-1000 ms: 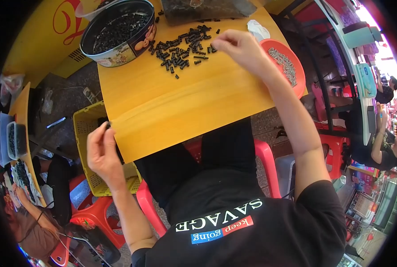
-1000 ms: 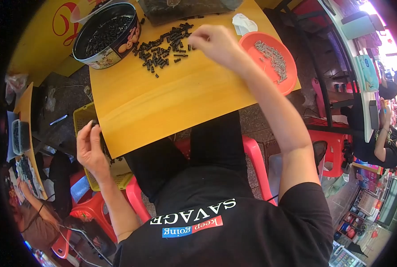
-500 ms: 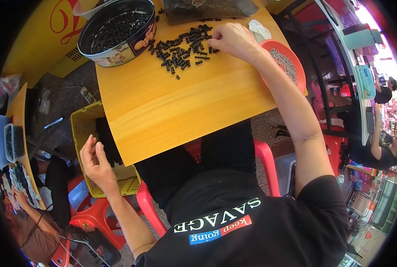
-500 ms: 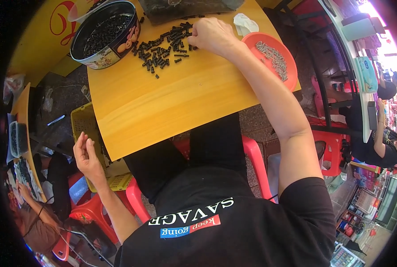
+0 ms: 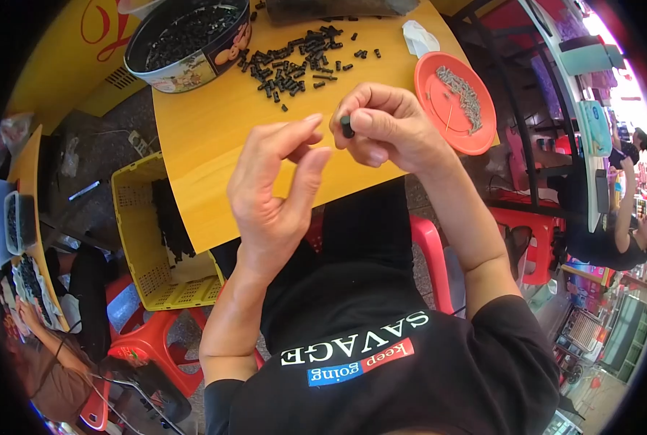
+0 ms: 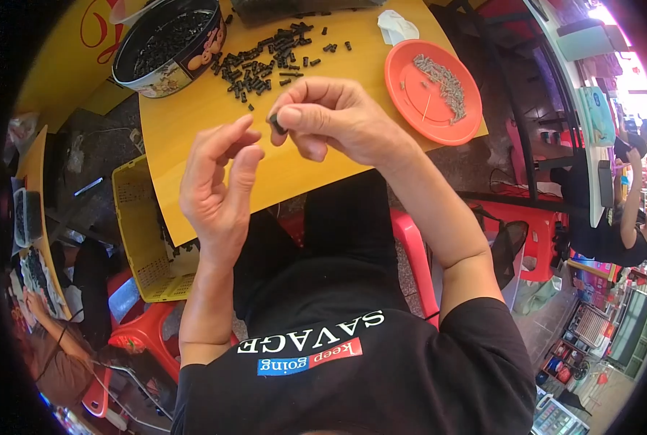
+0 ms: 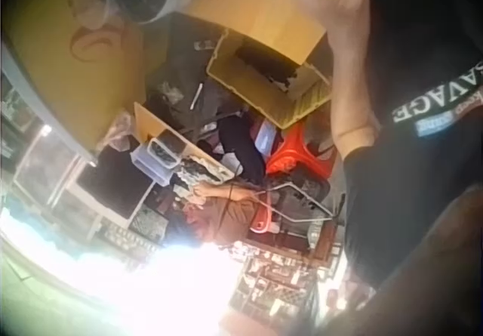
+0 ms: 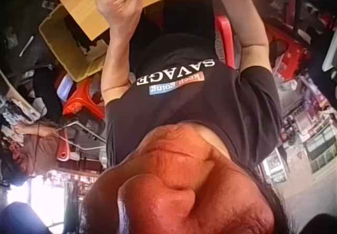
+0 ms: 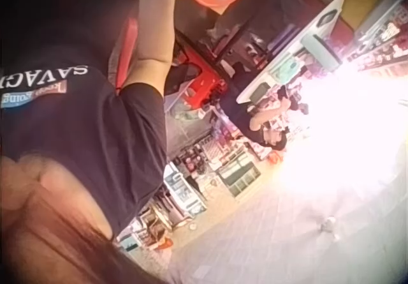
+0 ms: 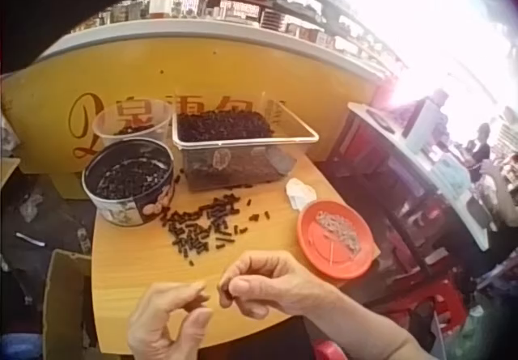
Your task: The person assembles small black plastic or metal components by hand at a workstation.
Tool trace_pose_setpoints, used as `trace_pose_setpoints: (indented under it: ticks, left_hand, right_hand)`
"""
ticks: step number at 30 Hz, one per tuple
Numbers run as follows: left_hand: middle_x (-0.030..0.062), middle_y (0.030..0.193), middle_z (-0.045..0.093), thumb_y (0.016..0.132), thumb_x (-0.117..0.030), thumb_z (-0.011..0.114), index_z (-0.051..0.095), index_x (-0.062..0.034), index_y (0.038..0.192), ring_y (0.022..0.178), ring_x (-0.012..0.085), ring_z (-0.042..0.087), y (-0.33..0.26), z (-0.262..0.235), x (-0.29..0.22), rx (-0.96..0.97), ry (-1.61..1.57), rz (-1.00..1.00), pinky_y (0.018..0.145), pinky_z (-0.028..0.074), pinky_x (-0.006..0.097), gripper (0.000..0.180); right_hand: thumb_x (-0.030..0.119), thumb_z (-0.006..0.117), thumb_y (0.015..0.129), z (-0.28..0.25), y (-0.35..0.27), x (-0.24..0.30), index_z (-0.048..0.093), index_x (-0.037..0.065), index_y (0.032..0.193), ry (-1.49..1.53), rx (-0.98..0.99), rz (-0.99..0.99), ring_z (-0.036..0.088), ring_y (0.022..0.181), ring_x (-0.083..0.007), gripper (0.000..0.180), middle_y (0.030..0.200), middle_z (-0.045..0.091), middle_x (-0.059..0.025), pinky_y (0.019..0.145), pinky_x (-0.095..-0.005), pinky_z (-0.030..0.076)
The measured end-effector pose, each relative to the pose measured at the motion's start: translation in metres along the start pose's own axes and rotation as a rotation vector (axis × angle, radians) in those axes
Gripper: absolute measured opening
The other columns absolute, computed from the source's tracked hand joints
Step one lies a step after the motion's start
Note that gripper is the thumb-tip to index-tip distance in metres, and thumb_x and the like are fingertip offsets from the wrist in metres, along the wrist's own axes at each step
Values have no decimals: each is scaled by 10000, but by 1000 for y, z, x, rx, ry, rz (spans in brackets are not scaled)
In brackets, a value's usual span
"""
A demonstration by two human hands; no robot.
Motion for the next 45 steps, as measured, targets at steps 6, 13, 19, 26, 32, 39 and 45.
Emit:
trace_pose_setpoints:
  ticks: [6,13,19,26,32,39,45]
  left_hand:
    - [108,974,639,829,69,714,664,-1,1099,821,176,647,-4,13,-4,11,6,70,703,533,272,283]
    - [100,939,635,823,77,712,661,-5,1037,790,182,646,-9,11,5,60,97,26,695,522,273,234]
    - [106,911,622,844,60,687,637,8,992,757,188,619,-11,23,22,244,194,-112,690,496,278,165]
    - [97,908,613,865,40,669,640,13,987,798,178,597,-17,31,35,312,153,-195,719,472,258,128]
    - [64,951,612,891,19,661,645,20,980,859,130,579,-24,27,51,259,-24,-396,762,467,238,90]
    - [55,964,598,900,19,655,644,21,981,865,115,568,-25,29,53,274,-26,-410,773,458,225,82]
    - [55,976,591,903,23,651,645,23,991,885,110,563,-26,29,53,288,-16,-413,782,454,220,88]
  right_hand:
    - [120,695,918,6,-14,-14,659,-8,1013,110,-15,-41,574,604,-91,164,851,672,-58,562,-234,488]
    - [121,715,904,4,-21,-9,648,-18,989,-166,-143,-28,589,654,-79,176,874,672,-50,586,-226,499]
    - [81,728,860,6,-32,4,677,10,903,-1023,-212,-226,621,690,-114,98,792,659,-42,587,-255,463]
    - [97,722,855,-7,-41,6,658,10,911,-1079,-143,-280,639,697,-218,121,801,661,-90,599,-308,487]
    - [104,710,863,-77,-75,59,671,2,921,-1409,-515,-364,545,639,-121,124,776,627,-47,586,-259,445]
    - [120,657,872,-132,-95,78,654,-1,937,-1600,-610,-173,628,766,-217,138,838,656,-104,718,-328,504]
    - [97,654,871,-134,-91,66,642,-2,942,-1717,-492,-229,620,791,-260,123,859,645,-113,741,-361,500]
Point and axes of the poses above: each hand's wrist, its own y-axis towards the middle knuckle, its own z-axis out of the palm, x = y × z, the point moved 4 cm from there along y, towards the middle knuckle
